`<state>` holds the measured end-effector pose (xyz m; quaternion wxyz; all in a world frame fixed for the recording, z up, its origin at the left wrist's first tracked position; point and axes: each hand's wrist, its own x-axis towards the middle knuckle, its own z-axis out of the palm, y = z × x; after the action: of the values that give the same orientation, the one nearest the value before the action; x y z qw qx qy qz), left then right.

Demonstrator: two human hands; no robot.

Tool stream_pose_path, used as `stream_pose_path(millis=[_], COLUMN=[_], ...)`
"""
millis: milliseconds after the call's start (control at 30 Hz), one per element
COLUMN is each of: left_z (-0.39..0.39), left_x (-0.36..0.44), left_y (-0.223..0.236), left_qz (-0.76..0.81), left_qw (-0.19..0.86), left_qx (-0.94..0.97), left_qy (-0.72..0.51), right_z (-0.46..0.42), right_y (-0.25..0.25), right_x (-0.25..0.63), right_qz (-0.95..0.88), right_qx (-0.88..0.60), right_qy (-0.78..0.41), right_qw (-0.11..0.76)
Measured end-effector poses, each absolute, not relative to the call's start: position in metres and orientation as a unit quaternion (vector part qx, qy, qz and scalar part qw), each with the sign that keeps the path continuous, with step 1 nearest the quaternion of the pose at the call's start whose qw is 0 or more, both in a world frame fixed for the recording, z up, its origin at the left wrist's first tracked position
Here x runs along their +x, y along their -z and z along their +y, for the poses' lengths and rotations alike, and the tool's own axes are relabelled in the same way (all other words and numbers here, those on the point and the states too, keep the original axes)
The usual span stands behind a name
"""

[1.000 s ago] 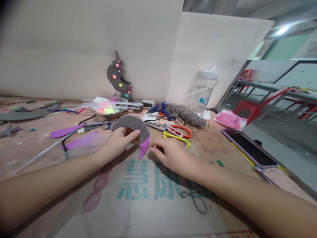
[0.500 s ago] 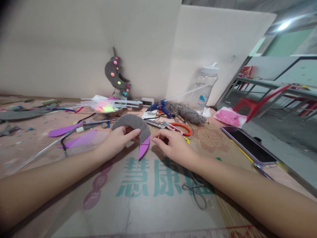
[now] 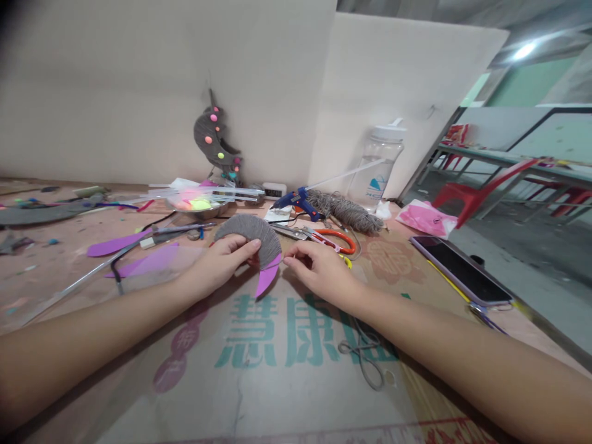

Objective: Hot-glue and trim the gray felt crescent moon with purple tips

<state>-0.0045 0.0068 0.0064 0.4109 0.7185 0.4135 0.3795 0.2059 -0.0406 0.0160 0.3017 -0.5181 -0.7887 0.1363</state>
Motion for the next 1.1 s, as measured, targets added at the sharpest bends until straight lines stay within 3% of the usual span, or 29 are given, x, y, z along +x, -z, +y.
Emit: stream_pose_path(millis=[200,500,700,867,967,1100], left_z=[0.005,0.002,0.004,0.0,-0.007,-0.015], left_x=[-0.005,-0.004,-0.006,-0.005,-0.005,-0.005], left_y=[-0.01,-0.009,-0.005,-0.003,-0.003,-0.004], left_qz=[0.438,0.435,0.383,0.336,0.316,0.292], left_qw=[0.324,0.289,0.304,0.408,0.409,0.417], left_qx=[0.763,0.79,0.815,0.769,0.769,0.803], left_qy=[-0.349,-0.321,-0.313,-0.361,-0.377,-0.311], right_z=[-0.041,-0.041,-0.04,-0.042,-0.042,-0.042], right_y=[-0.018,-0.018,-0.018,-0.019,-0.019,-0.019], right_x=[0.204,0.204,0.202,0.2,0.2,0.201], right_qz=[-0.788,-0.776,-0.752,-0.673,-0.65,-0.648], right_qx=[-0.519,-0.523,-0.518,-0.538,-0.545,-0.542], right_qy=[-0.134,-0.158,-0.254,-0.376,-0.387,-0.384], right_qw=[0.303,0.316,0.318,0.34,0.362,0.373])
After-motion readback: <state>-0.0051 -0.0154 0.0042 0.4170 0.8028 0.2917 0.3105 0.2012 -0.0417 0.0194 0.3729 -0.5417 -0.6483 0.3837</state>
